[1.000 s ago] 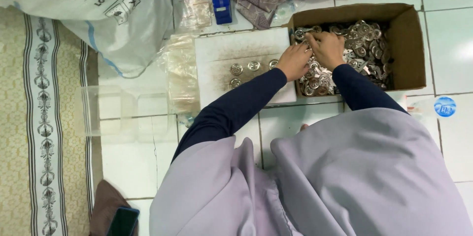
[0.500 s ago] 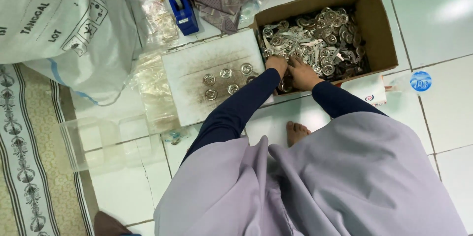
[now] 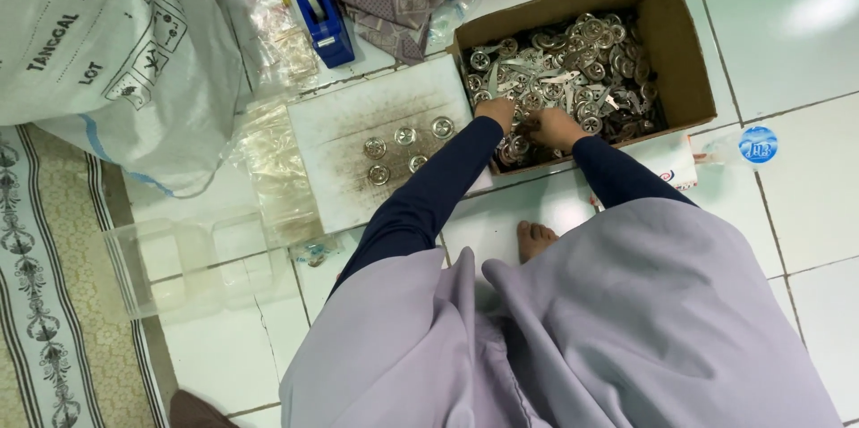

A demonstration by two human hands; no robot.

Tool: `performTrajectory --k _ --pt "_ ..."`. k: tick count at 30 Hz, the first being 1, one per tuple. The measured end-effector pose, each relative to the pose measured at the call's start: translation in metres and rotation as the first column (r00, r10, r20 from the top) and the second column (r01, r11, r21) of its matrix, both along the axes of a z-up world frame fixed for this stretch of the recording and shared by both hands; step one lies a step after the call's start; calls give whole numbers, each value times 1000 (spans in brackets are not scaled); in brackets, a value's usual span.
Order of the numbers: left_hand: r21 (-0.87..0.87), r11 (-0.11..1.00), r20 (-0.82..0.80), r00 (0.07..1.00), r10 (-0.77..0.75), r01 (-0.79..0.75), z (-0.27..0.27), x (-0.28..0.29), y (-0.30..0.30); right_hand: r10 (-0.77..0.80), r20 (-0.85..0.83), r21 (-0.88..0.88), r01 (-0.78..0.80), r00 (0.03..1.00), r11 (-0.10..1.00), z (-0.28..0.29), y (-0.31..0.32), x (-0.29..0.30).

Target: Sorting decorative metal components from a large box and packaging them into small plastic bags.

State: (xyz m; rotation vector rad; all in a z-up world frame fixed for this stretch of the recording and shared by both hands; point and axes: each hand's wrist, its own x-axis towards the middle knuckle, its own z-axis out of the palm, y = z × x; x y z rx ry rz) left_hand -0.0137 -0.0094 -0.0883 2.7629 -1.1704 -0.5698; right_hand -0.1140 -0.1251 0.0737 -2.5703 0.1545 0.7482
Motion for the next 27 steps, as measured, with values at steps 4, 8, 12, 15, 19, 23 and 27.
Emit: performTrajectory --k 4,8,12,15,19,23,27 --pt "-172 971 -288 951 110 -165 67 7 13 -225 65 208 208 972 956 -37 -40 5" --pt "-332 847 -601 785 149 -415 92 23 22 -536 -82 545 488 840 682 -36 -59 11" --pt "-391 682 -759 636 141 -618 71 43 19 -625 -302 680 622 720 388 25 -37 15" --pt "-397 654 -775 617 136 -644 77 42 25 -621 -311 689 620 720 374 35 -32 17" --pt "-409 608 -798 590 124 -680 95 40 33 -615 -319 703 615 721 357 44 -26 23" --pt "-417 548 -832 547 91 -725 113 32 39 -617 -337 718 618 711 320 49 -23 23" --pt "-424 485 -860 507 48 -765 125 26 39 -622 -350 732 619 700 285 53 -23 25"
